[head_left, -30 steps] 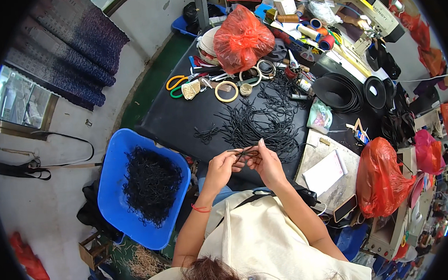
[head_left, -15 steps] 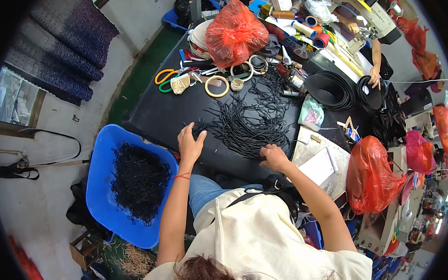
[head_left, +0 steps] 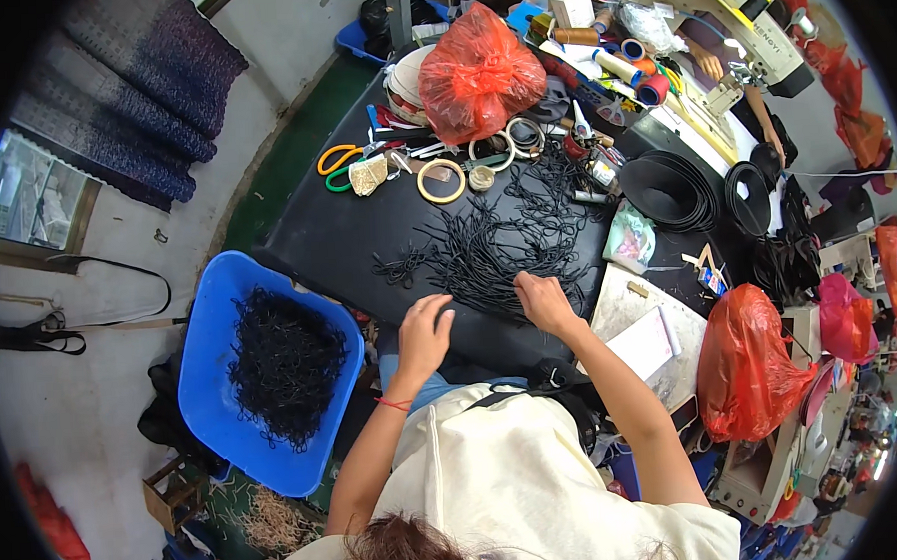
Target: The person repeatedly picks up small black elastic bands from a pile on the table, ties them into knots by hand, and places the finished knots into a blue bin. The process is continuous and repetitive throughout the clip.
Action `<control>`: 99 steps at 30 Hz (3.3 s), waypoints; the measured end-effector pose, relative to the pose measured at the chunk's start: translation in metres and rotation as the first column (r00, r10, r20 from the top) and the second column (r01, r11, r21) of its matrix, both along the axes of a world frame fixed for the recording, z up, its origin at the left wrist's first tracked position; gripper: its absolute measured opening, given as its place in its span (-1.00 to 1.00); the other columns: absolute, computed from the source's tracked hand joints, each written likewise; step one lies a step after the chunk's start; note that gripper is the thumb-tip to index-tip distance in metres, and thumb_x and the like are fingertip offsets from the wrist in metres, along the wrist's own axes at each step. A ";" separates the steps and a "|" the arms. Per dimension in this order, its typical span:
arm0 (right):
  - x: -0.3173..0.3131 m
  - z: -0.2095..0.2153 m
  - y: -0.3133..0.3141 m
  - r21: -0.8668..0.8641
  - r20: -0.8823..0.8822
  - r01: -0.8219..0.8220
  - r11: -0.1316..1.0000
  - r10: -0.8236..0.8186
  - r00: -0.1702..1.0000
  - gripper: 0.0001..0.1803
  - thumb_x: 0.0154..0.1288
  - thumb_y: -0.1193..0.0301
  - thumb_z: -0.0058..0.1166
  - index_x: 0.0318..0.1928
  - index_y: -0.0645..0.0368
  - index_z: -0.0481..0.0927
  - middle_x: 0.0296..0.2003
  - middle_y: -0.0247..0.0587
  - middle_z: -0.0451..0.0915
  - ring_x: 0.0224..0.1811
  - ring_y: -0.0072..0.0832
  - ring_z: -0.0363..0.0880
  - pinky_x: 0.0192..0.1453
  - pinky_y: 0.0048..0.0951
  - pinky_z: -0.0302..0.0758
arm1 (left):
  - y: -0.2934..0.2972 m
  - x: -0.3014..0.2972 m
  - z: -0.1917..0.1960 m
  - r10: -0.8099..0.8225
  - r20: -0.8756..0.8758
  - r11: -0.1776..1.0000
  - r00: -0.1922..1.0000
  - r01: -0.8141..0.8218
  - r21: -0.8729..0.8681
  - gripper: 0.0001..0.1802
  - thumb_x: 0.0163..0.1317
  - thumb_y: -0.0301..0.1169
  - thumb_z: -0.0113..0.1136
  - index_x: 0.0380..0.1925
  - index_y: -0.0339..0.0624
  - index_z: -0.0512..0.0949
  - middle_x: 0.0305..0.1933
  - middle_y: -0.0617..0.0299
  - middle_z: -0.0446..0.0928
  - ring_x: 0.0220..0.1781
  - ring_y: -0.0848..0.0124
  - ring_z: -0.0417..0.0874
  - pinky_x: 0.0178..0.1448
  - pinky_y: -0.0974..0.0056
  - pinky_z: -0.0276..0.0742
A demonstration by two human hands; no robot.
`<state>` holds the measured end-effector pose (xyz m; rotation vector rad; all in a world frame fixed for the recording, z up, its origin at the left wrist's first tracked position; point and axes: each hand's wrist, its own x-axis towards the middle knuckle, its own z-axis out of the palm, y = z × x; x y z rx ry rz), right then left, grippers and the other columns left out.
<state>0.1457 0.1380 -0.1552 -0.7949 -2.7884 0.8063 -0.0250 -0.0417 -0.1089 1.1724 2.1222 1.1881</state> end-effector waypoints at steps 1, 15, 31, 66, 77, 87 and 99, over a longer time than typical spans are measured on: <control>-0.002 0.018 -0.004 0.030 -0.030 -0.024 0.999 0.024 0.999 -0.88 0.20 0.44 -0.03 -0.23 0.13 0.44 -0.42 -0.13 0.51 -0.30 -0.17 0.50 -0.29 -0.18 0.34 | 0.005 0.005 0.005 -0.005 -0.108 0.998 0.994 0.011 0.061 -0.72 0.15 -0.40 0.07 -0.14 -0.24 0.53 -0.05 0.02 0.51 0.06 0.09 0.46 0.13 0.13 0.35; -0.020 0.120 -0.023 -0.094 -0.442 0.255 0.962 -0.270 0.856 -0.93 0.09 0.56 0.12 -0.37 0.22 0.53 -0.46 -0.13 0.47 -0.44 -0.25 0.47 -0.38 -0.36 0.41 | 0.014 0.009 0.050 0.045 0.868 0.997 0.494 0.036 -0.072 -0.79 0.24 -0.34 0.12 -0.20 -0.22 0.55 -0.29 0.27 0.60 -0.26 0.53 0.62 -0.25 0.51 0.47; -0.045 0.117 -0.081 -0.420 -0.429 0.141 0.896 -0.334 0.839 -0.83 0.08 0.59 0.12 -0.25 0.22 0.58 -0.50 -0.20 0.55 -0.51 -0.40 0.53 -0.40 -0.47 0.46 | 0.018 0.025 0.055 -0.007 0.986 0.919 0.166 -0.389 0.071 -0.88 0.26 -0.39 0.06 -0.30 -0.18 0.52 -0.30 0.31 0.54 -0.27 0.56 0.56 -0.14 0.40 0.54; -0.032 0.145 -0.089 -0.885 -0.296 -0.114 0.452 -0.357 0.886 -0.79 0.28 0.50 -0.03 -0.11 0.32 0.54 -0.29 -0.20 0.63 -0.26 -0.60 0.58 -0.15 -0.59 0.51 | -0.004 0.006 0.056 -0.110 0.826 0.978 0.552 -0.088 0.188 -0.78 0.23 -0.48 0.09 -0.13 -0.29 0.51 -0.29 0.22 0.58 -0.33 0.56 0.59 -0.21 0.48 0.55; -0.049 0.130 -0.100 -0.833 -0.246 0.144 0.535 -0.589 0.770 -0.78 0.20 0.36 0.14 -0.41 0.28 0.50 -0.52 -0.35 0.56 -0.50 -0.71 0.48 -0.44 -0.67 0.43 | 0.000 0.024 0.062 -0.042 0.841 0.902 0.539 -0.342 0.264 -0.85 0.17 -0.55 0.13 -0.26 -0.38 0.49 -0.32 0.14 0.57 -0.31 0.52 0.60 -0.20 0.46 0.56; -0.043 0.130 -0.082 -0.814 -0.203 0.093 0.573 -0.432 0.879 -0.76 0.18 0.33 0.16 -0.26 0.26 0.59 -0.53 -0.41 0.48 -0.45 -0.73 0.37 -0.36 -0.64 0.34 | -0.010 0.008 0.076 -0.108 0.545 0.986 0.832 0.021 0.164 -0.81 0.11 -0.59 0.16 -0.24 -0.35 0.47 -0.37 0.21 0.58 -0.34 0.61 0.56 -0.21 0.49 0.54; -0.054 0.115 -0.095 -0.790 -0.281 0.212 0.576 -0.646 0.710 -0.78 0.25 0.31 0.10 -0.40 0.22 0.50 -0.56 -0.49 0.43 -0.53 -0.78 0.29 -0.47 -0.68 0.25 | -0.012 0.018 0.081 -0.113 0.783 0.987 0.612 -0.023 0.161 -0.76 0.13 -0.53 0.21 -0.19 -0.34 0.50 -0.38 0.27 0.56 -0.40 0.66 0.49 -0.31 0.56 0.42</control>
